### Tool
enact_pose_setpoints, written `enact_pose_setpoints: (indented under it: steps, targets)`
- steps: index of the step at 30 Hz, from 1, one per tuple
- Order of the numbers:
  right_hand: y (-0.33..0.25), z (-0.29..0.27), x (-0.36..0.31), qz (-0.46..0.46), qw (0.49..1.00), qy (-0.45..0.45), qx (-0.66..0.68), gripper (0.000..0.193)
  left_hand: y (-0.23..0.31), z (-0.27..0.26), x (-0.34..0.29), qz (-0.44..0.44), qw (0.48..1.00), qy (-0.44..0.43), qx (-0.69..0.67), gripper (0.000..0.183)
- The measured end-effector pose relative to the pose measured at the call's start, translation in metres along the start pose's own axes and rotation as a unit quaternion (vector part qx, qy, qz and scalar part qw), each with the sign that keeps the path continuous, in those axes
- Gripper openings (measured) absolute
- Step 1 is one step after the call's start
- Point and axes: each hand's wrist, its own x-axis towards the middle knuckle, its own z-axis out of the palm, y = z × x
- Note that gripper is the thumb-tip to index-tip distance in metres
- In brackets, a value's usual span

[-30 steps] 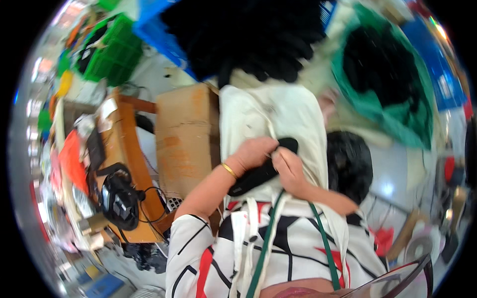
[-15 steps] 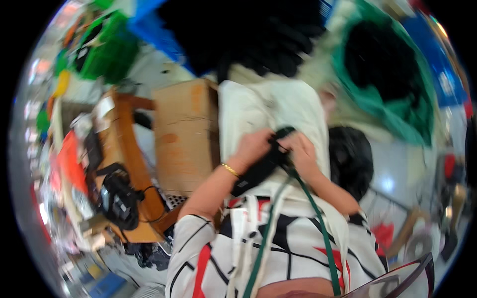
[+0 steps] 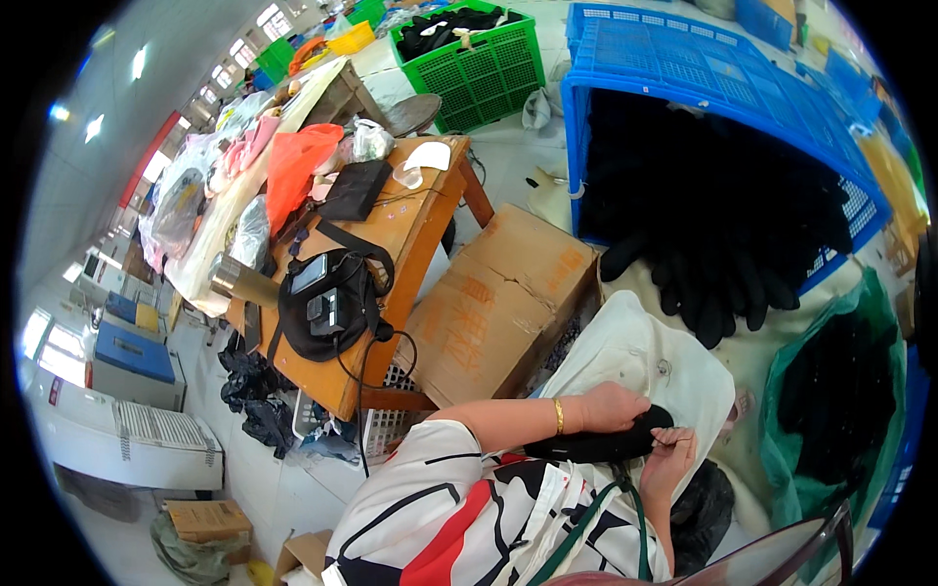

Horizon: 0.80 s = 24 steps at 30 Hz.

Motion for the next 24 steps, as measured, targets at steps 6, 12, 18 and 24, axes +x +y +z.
enact_pose_setpoints:
  steps: [6,12,18,24]
  targets:
    - [0.003,-0.003,0.023,-0.006,1.000,0.019,0.022,0.031,-0.001,-0.001,0.004,0.018,1.000,-0.010,-0.001,0.023]
    - [0.012,-0.011,0.044,0.076,0.985,0.100,0.122,0.034,0.000,-0.002,0.002,0.033,0.999,0.007,-0.022,0.020]
    - [0.020,-0.030,0.051,0.133,0.969,0.103,0.180,0.034,-0.004,0.002,0.003,0.042,0.999,0.003,-0.013,0.025]
    - [0.006,-0.014,0.052,0.143,0.969,0.096,0.178,0.035,0.002,-0.010,0.010,0.012,1.000,-0.024,-0.010,0.021]
